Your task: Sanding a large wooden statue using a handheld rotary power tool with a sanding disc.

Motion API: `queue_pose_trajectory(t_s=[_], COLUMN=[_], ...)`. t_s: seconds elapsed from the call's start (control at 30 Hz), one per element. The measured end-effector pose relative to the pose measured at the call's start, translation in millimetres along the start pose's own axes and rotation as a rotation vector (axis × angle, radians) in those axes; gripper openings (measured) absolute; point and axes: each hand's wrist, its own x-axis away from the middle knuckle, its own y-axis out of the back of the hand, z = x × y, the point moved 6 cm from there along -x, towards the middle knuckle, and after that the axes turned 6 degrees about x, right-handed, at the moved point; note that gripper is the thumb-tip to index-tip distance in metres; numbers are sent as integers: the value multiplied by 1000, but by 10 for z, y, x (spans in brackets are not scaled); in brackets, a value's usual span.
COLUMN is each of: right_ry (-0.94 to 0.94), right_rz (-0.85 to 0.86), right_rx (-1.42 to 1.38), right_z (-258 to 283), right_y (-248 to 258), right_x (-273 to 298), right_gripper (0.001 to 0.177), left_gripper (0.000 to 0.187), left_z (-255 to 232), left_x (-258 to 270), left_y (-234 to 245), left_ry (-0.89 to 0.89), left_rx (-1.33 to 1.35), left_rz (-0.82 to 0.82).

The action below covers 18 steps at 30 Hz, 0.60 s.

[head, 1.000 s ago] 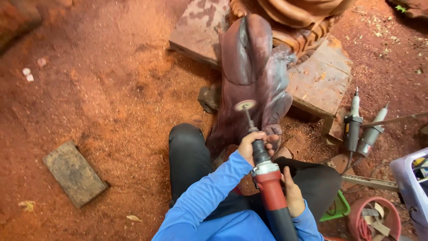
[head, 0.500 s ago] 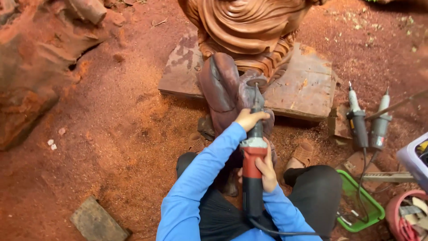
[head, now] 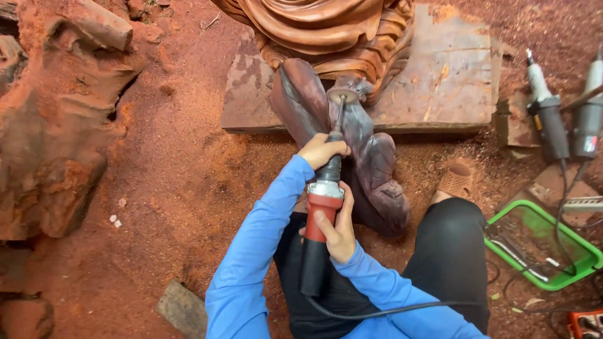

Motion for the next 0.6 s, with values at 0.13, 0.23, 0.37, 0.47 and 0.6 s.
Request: queue_pose_trajectory(t_s=[0.13, 0.23, 0.37, 0.47, 0.6], right_ry=[64, 51, 48, 70, 119], right_rz=[-29, -53, -41, -43, -67], right_rx=[48, 80, 121, 140, 100], right_z=[32, 0, -20, 15, 150], right_y=[-67, -45, -79, -103, -115], right_x=[-49, 39, 21, -78, -239], right_gripper=[89, 88, 90, 92, 93], left_gripper=[29, 25, 28, 30, 33], left_z=[-119, -72, -85, -259, -587], left_x=[117, 135, 261, 312, 370], left_y=[-3, -65, 19, 95, 63], left_ry=[-30, -61, -128, -126, -124], left_rx=[57, 63, 144, 159, 94], left_rz=[49, 82, 118, 116, 139])
